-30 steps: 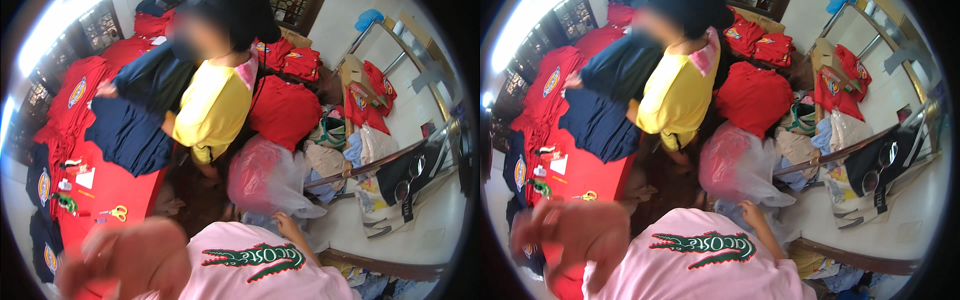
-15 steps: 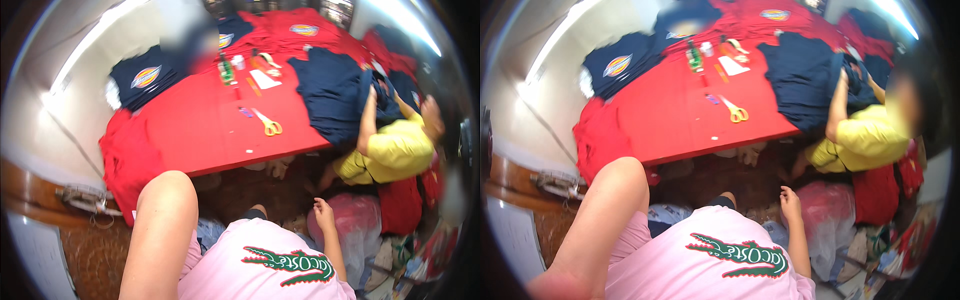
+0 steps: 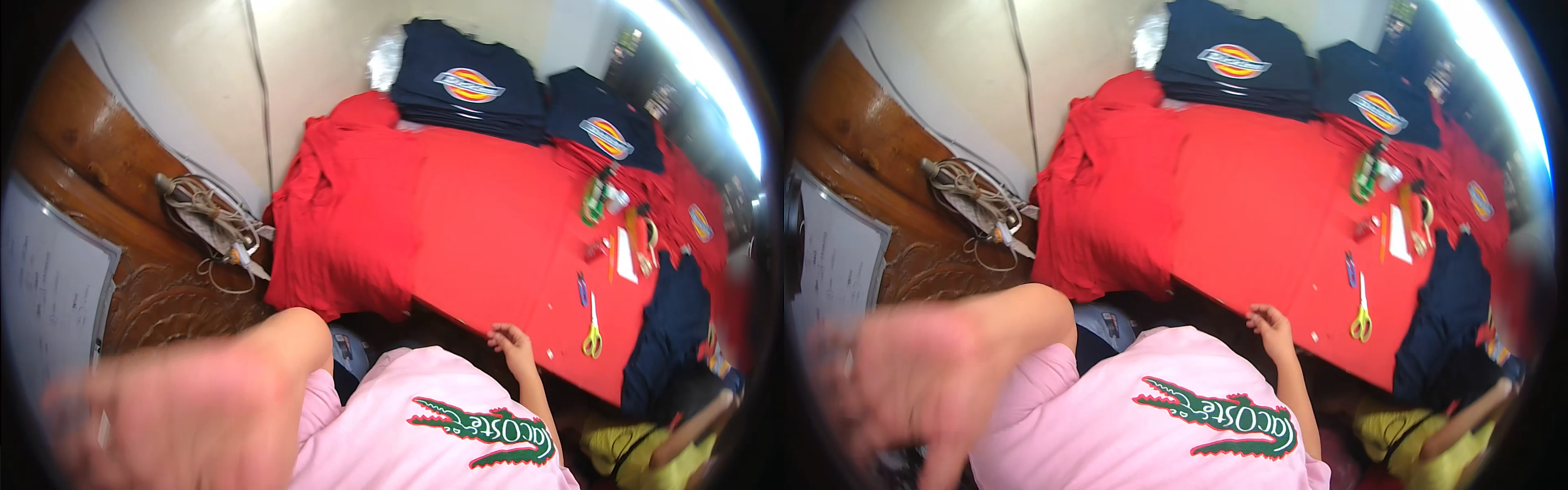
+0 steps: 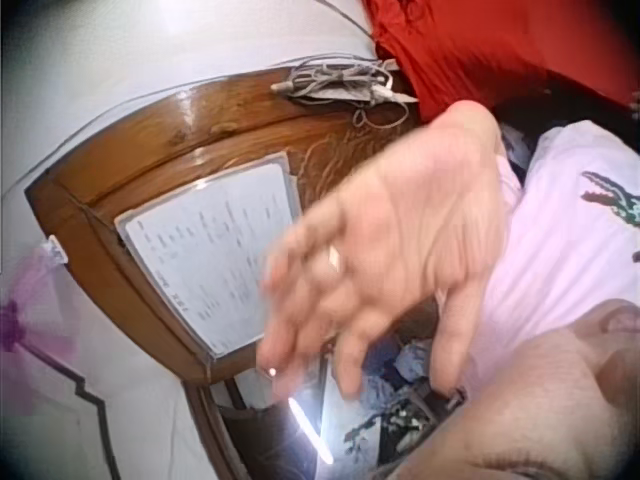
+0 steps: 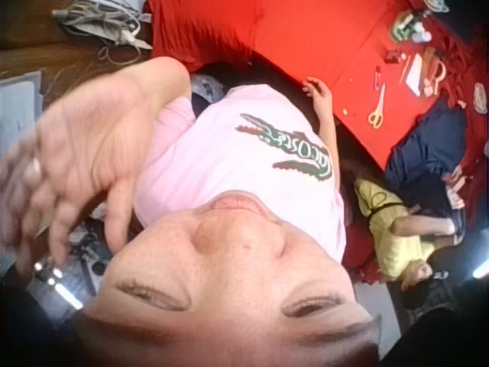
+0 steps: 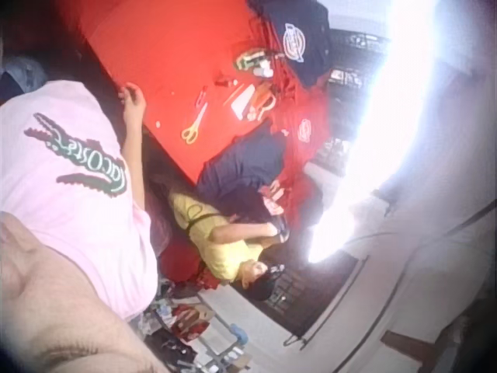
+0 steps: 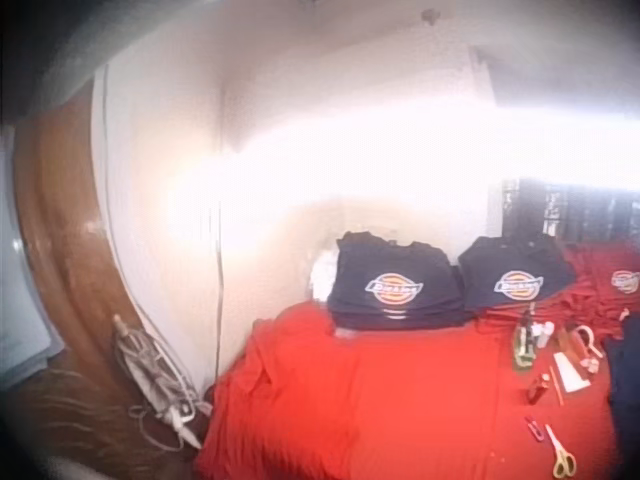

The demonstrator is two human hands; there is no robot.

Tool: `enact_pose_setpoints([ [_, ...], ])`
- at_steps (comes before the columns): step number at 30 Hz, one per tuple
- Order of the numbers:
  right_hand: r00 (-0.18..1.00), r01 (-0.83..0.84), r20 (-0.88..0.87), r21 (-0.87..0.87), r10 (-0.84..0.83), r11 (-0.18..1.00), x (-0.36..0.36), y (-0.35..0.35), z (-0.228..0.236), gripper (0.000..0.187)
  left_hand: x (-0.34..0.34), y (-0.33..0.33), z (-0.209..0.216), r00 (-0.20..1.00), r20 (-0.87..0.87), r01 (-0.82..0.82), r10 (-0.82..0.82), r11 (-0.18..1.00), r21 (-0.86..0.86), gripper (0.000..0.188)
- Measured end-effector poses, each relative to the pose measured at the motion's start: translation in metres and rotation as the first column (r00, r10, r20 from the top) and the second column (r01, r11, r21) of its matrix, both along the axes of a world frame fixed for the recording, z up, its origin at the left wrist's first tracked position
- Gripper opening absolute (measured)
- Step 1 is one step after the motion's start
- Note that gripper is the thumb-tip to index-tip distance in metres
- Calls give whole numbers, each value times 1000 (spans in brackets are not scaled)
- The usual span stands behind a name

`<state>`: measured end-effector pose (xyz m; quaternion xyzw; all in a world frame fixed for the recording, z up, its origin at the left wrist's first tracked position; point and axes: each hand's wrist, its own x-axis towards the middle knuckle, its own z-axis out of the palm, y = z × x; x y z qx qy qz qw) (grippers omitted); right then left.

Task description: The person sorts red and navy blue shirts on a table by checking labels and folding them into a stack.

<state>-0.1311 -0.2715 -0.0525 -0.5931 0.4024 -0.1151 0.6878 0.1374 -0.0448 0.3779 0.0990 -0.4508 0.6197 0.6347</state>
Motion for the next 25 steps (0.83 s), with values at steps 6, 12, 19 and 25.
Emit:
enact_pose_setpoints([
  [6,984,-40,177,260,-7,965,196,-65,-8,32,217,-50,-262,514,-668,675,539,227,702,28],
  [12,973,-183,207,424,102,887,318,-61,-36,59,267,-29,-431,653,31,518,757,-476,711,84],
  [19,961,-221,255,488,105,844,386,4,-16,74,350,-6,-423,106,-33,205,994,11,979,61],
  [25,979,-205,165,730,122,652,424,6,-8,78,390,-3,-436,-233,-199,627,952,303,718,118],
])
